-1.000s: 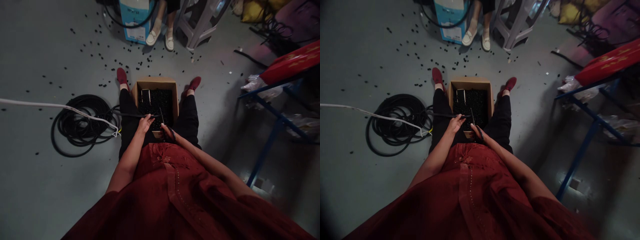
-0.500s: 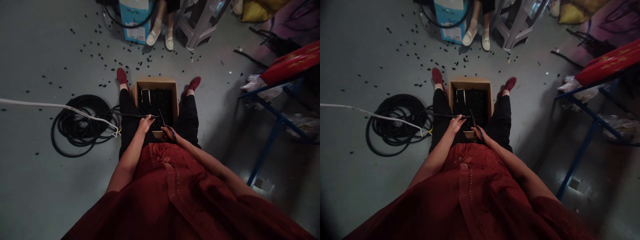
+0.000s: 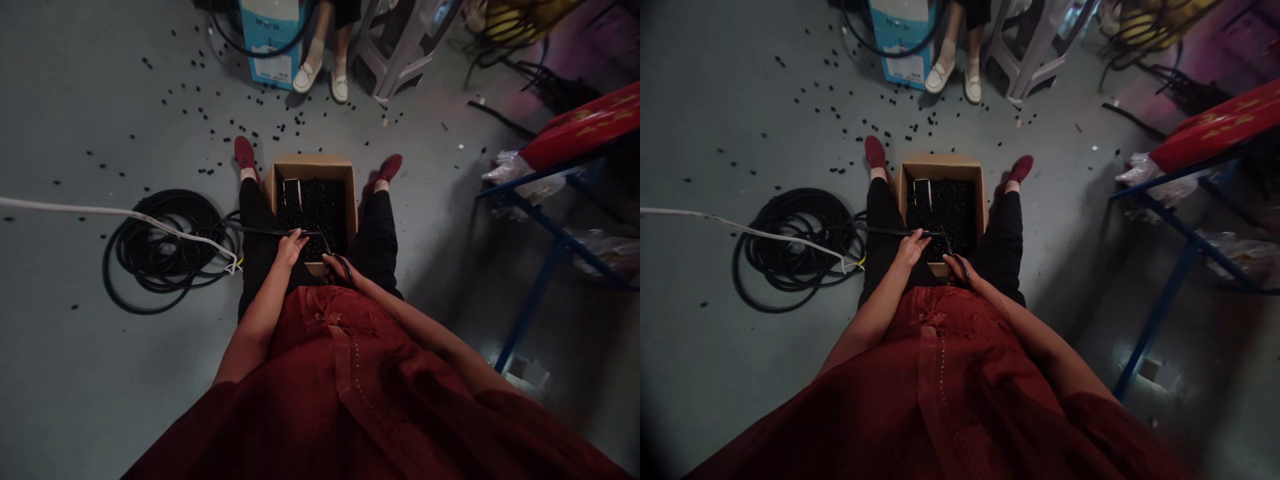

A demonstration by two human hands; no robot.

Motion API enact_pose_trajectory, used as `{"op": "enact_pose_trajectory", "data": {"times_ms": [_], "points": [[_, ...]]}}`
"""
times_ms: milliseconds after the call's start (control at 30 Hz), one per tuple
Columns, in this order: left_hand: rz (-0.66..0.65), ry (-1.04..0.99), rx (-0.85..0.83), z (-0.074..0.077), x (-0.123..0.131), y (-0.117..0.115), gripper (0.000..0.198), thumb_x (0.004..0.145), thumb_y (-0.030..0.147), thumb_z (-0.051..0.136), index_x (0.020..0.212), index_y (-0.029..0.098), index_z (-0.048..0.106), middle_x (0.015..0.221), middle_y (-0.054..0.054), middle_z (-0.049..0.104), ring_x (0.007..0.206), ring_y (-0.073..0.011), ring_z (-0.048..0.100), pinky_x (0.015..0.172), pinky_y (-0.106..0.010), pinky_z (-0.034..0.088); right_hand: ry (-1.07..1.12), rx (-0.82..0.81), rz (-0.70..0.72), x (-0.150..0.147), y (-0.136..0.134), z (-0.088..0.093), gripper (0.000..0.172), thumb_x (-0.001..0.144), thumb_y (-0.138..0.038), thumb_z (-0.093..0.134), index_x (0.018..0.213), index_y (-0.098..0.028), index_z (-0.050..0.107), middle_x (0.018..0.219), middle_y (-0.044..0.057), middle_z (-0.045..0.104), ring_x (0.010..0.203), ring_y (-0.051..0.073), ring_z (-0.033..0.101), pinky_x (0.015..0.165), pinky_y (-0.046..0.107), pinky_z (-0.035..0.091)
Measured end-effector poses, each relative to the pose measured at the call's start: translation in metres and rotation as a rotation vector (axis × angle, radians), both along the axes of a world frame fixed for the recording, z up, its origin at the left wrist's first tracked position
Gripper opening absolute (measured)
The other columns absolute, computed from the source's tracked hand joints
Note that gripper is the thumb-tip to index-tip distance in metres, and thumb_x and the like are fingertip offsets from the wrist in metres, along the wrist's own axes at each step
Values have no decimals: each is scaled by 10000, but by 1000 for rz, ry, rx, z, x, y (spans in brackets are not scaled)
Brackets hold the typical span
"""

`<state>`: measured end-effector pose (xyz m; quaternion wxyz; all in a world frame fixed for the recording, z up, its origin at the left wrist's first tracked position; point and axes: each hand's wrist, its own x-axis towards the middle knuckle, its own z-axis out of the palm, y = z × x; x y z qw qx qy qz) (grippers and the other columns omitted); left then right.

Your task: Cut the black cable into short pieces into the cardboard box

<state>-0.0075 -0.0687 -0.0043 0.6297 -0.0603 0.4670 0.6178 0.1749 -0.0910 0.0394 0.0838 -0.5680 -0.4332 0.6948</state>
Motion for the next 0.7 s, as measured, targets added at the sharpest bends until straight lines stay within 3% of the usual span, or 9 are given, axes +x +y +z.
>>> {"op": "enact_pose_trajectory", "data": {"times_ms": [133, 267, 467, 700], "points": [[69, -31, -5, 3, -4, 1, 143, 804, 70, 672, 715, 136, 582, 726, -11, 684, 888, -134, 691, 994, -374, 502, 3, 26, 41, 7, -1, 10, 378, 968, -530, 379, 901, -188, 525, 594, 5, 595, 470, 124, 548, 459, 208, 428], [81, -44, 8, 1, -6, 2, 127, 828, 70, 643, 727, 132, 596, 734, -14, 690, 881, -127, 692, 983, -360, 511, 0, -24, 20, 10, -1, 19, 379, 974, -529, 379, 939, -183, 528, 618, 22, 612, 507, 144, 587, 484, 224, 459], [79, -34, 11, 1, -6, 1, 140, 827, 67, 639, 717, 135, 587, 738, -12, 690, 840, -116, 690, 964, -349, 521, -9, -121, -1, -4, -1, 23, 302, 960, -491, 456, 920, -196, 511, 694, 21, 624, 587, 149, 602, 544, 241, 487], [56, -31, 6, 2, -3, 1, 134, 791, 79, 686, 712, 136, 595, 727, -6, 685, 894, -134, 691, 993, -370, 504, -7, -106, -1, -14, 5, 19, 327, 948, -546, 440, 987, -223, 470, 770, 29, 632, 638, 158, 607, 525, 236, 474]]}}
